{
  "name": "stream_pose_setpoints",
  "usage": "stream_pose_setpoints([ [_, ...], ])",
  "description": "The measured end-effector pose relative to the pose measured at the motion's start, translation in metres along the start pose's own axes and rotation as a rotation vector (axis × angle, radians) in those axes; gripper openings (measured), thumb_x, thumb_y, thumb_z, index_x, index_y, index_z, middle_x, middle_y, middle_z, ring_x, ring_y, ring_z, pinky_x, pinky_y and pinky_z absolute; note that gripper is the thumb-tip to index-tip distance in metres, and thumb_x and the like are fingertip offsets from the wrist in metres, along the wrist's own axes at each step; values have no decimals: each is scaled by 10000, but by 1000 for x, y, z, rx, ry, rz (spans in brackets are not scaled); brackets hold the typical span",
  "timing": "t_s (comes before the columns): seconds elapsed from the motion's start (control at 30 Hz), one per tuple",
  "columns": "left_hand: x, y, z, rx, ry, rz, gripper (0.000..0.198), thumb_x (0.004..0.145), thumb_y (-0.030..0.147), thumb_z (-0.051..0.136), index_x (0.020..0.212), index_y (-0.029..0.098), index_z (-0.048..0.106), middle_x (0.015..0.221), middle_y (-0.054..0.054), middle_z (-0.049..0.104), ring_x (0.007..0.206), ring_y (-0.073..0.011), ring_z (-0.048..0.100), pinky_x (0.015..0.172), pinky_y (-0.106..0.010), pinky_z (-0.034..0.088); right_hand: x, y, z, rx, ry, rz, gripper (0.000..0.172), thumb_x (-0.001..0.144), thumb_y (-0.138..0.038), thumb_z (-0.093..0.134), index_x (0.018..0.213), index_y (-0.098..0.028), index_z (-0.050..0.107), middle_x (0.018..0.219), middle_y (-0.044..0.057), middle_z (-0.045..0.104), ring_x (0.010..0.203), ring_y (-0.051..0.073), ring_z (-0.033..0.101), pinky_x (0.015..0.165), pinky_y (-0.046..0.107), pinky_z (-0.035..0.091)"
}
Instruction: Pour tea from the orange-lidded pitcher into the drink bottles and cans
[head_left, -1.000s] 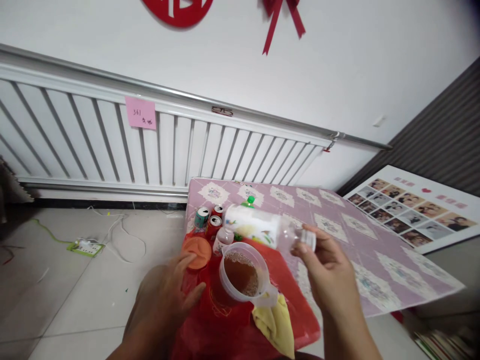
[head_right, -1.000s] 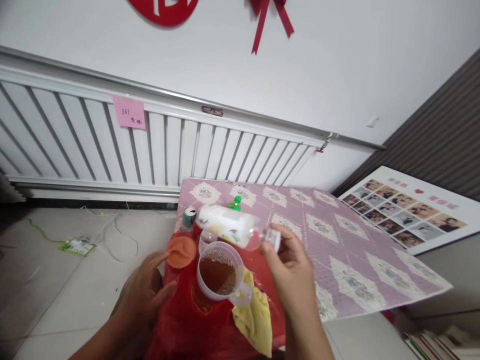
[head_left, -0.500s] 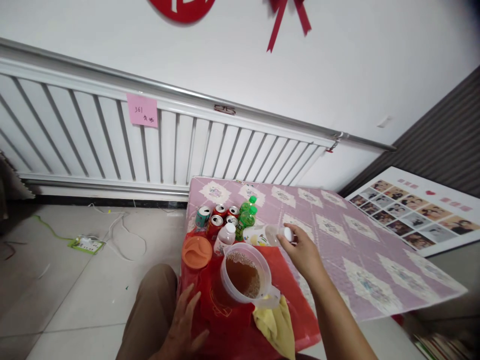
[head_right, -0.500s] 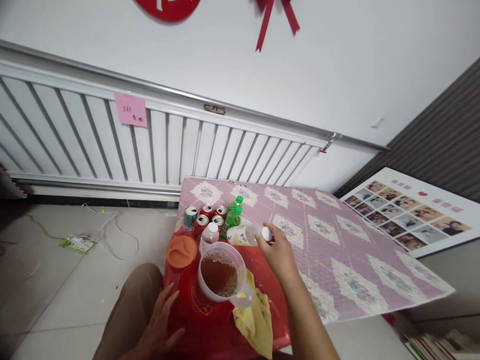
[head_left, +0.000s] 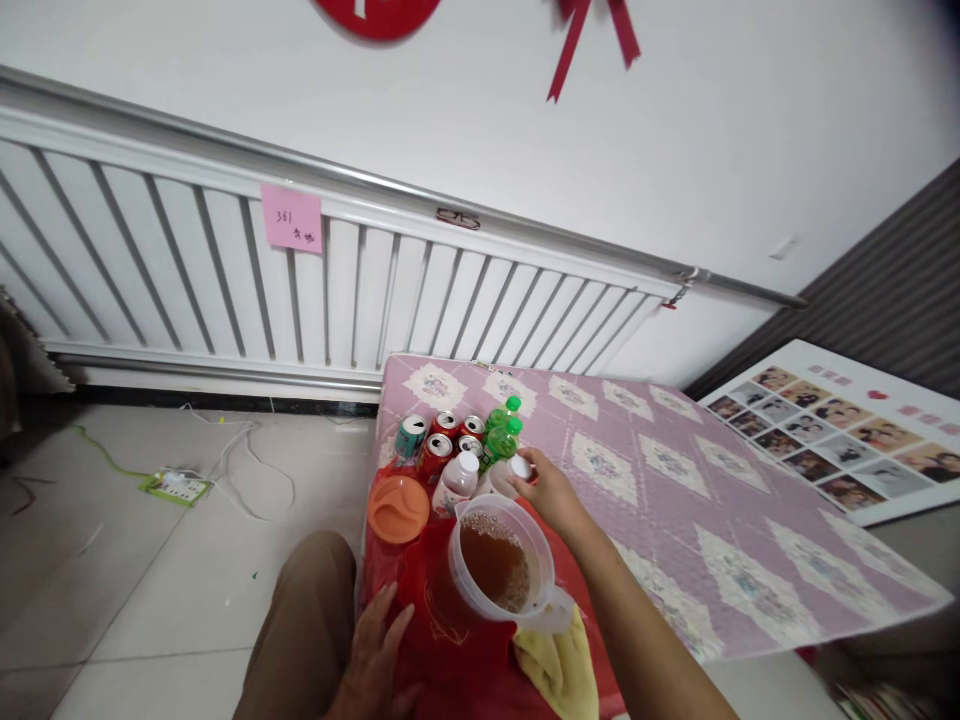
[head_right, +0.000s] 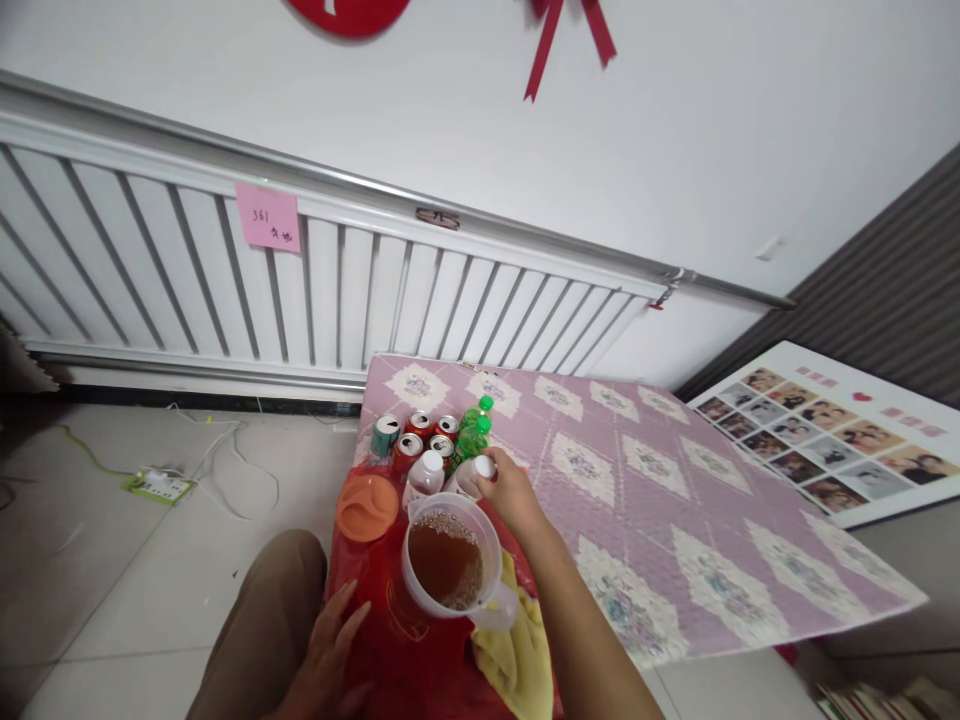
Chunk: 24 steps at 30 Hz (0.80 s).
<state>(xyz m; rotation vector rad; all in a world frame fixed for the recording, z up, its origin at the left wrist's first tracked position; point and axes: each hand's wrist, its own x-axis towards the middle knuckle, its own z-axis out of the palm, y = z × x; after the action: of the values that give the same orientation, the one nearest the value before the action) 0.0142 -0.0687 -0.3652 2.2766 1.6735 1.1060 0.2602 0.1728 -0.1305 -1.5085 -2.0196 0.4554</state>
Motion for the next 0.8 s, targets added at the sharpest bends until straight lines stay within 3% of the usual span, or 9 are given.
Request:
stream_pose_setpoints([
  [0.43, 1, 1, -1, 39, 1, 19, 1035, 642, 176, 768, 1535, 248, 250, 1589, -186, 249, 1395, -406, 382, 1050, -528, 473, 2, 6, 10, -23, -21, -33, 449, 710, -233, 656, 1159, -214, 649, 1146, 103, 688, 947, 240, 656, 882, 398, 501],
  [0.8, 2, 4, -6, 22, -3, 1, 965, 636, 113, 739, 1497, 252, 325, 1558, -183, 296, 1388, -398, 396, 1045, -542, 481, -12, 7, 0, 19, 1, -9, 455, 765, -255, 637, 1214, -184, 620, 1137, 109, 684, 884, 206, 662, 850, 377, 530],
])
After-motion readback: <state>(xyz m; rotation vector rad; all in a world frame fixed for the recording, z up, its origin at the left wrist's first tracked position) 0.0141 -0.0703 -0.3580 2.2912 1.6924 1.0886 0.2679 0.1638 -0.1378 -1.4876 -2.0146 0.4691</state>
